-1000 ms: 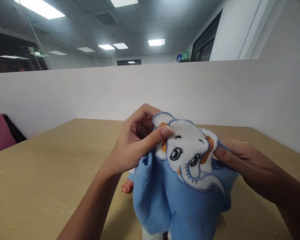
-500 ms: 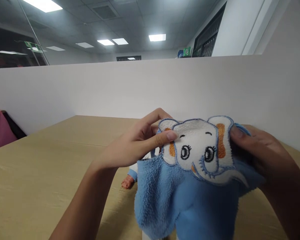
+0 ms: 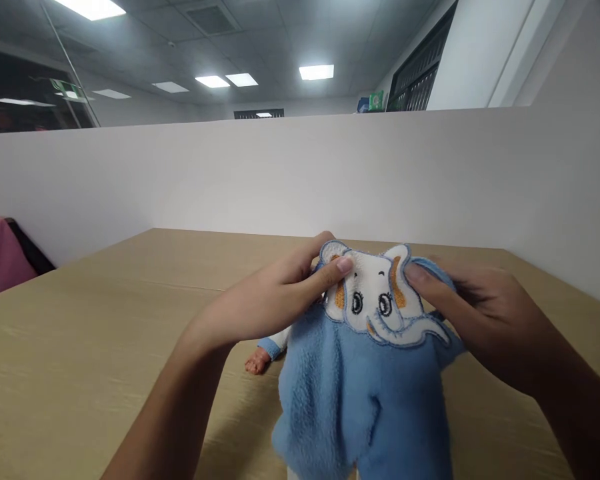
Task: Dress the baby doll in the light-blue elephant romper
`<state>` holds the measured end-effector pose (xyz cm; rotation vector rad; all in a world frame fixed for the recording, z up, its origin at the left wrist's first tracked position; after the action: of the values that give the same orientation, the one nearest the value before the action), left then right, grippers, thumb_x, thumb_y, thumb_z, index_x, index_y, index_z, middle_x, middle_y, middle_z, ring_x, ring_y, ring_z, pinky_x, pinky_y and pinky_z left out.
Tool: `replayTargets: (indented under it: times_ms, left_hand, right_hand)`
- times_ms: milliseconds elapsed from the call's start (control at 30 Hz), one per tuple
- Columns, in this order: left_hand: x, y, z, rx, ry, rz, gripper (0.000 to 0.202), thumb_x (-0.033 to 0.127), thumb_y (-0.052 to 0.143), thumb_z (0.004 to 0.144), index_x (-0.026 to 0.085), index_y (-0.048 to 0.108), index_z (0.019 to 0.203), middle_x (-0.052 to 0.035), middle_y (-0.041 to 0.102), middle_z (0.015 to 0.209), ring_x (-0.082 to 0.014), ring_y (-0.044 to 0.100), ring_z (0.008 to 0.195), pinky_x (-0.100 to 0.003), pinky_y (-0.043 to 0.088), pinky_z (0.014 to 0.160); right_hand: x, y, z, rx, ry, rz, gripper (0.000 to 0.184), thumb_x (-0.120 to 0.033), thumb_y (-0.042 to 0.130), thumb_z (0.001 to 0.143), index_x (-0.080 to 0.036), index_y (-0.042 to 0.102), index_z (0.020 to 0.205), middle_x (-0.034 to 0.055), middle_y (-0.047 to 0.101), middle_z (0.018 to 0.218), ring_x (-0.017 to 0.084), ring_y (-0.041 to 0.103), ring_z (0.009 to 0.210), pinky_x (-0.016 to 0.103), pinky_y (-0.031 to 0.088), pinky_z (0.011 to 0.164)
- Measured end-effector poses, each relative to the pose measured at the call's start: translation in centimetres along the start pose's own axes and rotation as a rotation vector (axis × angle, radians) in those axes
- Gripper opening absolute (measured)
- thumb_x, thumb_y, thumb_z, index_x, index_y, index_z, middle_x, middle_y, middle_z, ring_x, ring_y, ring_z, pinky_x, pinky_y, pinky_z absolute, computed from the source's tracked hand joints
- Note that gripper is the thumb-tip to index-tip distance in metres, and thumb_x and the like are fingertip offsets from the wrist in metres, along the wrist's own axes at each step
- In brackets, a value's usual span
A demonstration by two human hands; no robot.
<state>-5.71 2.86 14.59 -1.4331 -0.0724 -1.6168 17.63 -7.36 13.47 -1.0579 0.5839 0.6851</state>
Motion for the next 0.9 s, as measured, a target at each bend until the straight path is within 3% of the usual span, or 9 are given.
replayTargets:
  times_ms: [133, 233, 367, 500, 567, 667, 733, 833, 900]
  left_hand:
    - [1.2, 1.5, 0.0, 0.115, 0.121, -0.131, 0.023, 0.044, 0.062, 0.102, 0.023, 0.059, 0.095, 0.0007, 0.057, 0.08, -0.0156, 0.052, 0.073, -0.025, 0.042, 0.062]
    - [2.1, 2.5, 0.0, 0.248, 0.22, -0.239, 0.021, 0.041, 0.066, 0.1, 0.023, 0.059, 0.095, 0.0015, 0.053, 0.076, -0.0142, 0.05, 0.069, -0.024, 0.041, 0.06]
    - [2.4, 1.9, -0.2, 0.334, 0.288, -0.276, 0.018, 0.042, 0.068, 0.099, 0.024, 0.063, 0.102, 0.0019, 0.057, 0.079, -0.0139, 0.055, 0.071, -0.024, 0.046, 0.063]
    - [1.7, 0.4, -0.2, 0.026, 0.181, -0.207, 0.028, 0.048, 0.064, 0.1, 0.022, 0.073, 0.101, -0.0019, 0.068, 0.087, -0.0174, 0.064, 0.078, -0.027, 0.05, 0.065]
    - [1.4, 0.2, -0.1, -0.104, 0.166, -0.247, 0.027, 0.048, 0.069, 0.098, 0.022, 0.076, 0.101, -0.0033, 0.072, 0.092, -0.0193, 0.067, 0.081, -0.029, 0.054, 0.069]
    - [1.2, 1.1, 0.2, -0.037, 0.264, -0.377, 0.026, 0.045, 0.073, 0.096, 0.026, 0.076, 0.113, -0.0021, 0.076, 0.102, -0.0208, 0.072, 0.092, -0.031, 0.058, 0.08]
    - [1.4, 2.0, 0.4, 0.035, 0.338, -0.412, 0.029, 0.041, 0.073, 0.096, 0.028, 0.073, 0.122, -0.0001, 0.077, 0.112, -0.0203, 0.073, 0.102, -0.029, 0.059, 0.088]
    - [1.4, 2.7, 0.7, 0.085, 0.367, -0.371, 0.027, 0.033, 0.077, 0.094, 0.024, 0.074, 0.119, -0.0003, 0.077, 0.116, -0.02, 0.073, 0.107, -0.026, 0.058, 0.092]
    - [1.1, 2.4, 0.8, 0.074, 0.341, -0.332, 0.025, 0.033, 0.08, 0.091, 0.021, 0.076, 0.112, -0.0022, 0.078, 0.113, -0.0211, 0.073, 0.106, -0.026, 0.058, 0.092]
  right_hand:
    - [-0.1, -0.6, -0.7, -0.161, -0.014, 0.183, 0.039, -0.06, 0.067, 0.095, -0.022, 0.075, 0.09, 0.0027, 0.073, 0.086, 0.025, 0.068, 0.081, 0.029, 0.055, 0.07]
    - [1.0, -1.0, -1.3, -0.241, 0.061, 0.184, 0.04, -0.052, 0.091, 0.074, -0.026, 0.08, 0.102, 0.0056, 0.078, 0.103, 0.033, 0.073, 0.098, 0.033, 0.064, 0.078]
    - [1.6, -1.2, -1.7, -0.248, 0.068, 0.257, 0.044, -0.042, 0.1, 0.062, -0.031, 0.084, 0.102, 0.005, 0.079, 0.112, 0.037, 0.073, 0.111, 0.037, 0.065, 0.092]
    - [0.5, -1.1, -1.7, 0.046, 0.176, 0.484, 0.05, -0.056, 0.098, 0.059, -0.03, 0.084, 0.1, 0.0069, 0.08, 0.115, 0.04, 0.072, 0.112, 0.045, 0.064, 0.096]
    - [0.3, -0.9, -1.5, 0.083, 0.18, 0.523, 0.058, -0.06, 0.098, 0.059, -0.029, 0.082, 0.106, 0.0087, 0.077, 0.123, 0.041, 0.069, 0.118, 0.048, 0.06, 0.102]
    - [0.9, -0.2, -1.0, -0.091, 0.174, 0.571, 0.065, -0.063, 0.089, 0.074, -0.026, 0.075, 0.126, 0.011, 0.072, 0.135, 0.039, 0.064, 0.128, 0.046, 0.055, 0.11]
    - [1.4, 0.4, -1.0, -0.36, 0.137, 0.59, 0.063, -0.058, 0.084, 0.084, -0.025, 0.07, 0.135, 0.0112, 0.07, 0.137, 0.035, 0.064, 0.129, 0.043, 0.055, 0.11]
    - [1.7, 1.1, -1.5, -0.788, 0.101, 0.558, 0.06, -0.048, 0.093, 0.076, -0.02, 0.076, 0.126, 0.0103, 0.074, 0.124, 0.033, 0.071, 0.117, 0.036, 0.061, 0.098]
    - [1.7, 1.3, -1.8, -0.861, 0.122, 0.453, 0.055, -0.042, 0.099, 0.066, -0.02, 0.081, 0.113, 0.0071, 0.078, 0.108, 0.03, 0.076, 0.098, 0.031, 0.066, 0.08]
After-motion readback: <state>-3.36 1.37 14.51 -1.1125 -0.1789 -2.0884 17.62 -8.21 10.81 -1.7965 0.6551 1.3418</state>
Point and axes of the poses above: each hand's wrist, its own z-axis towards the middle knuckle, its own y-axis out of the palm, x = y × z, the point moved 1 cm from there along z, towards the middle knuckle
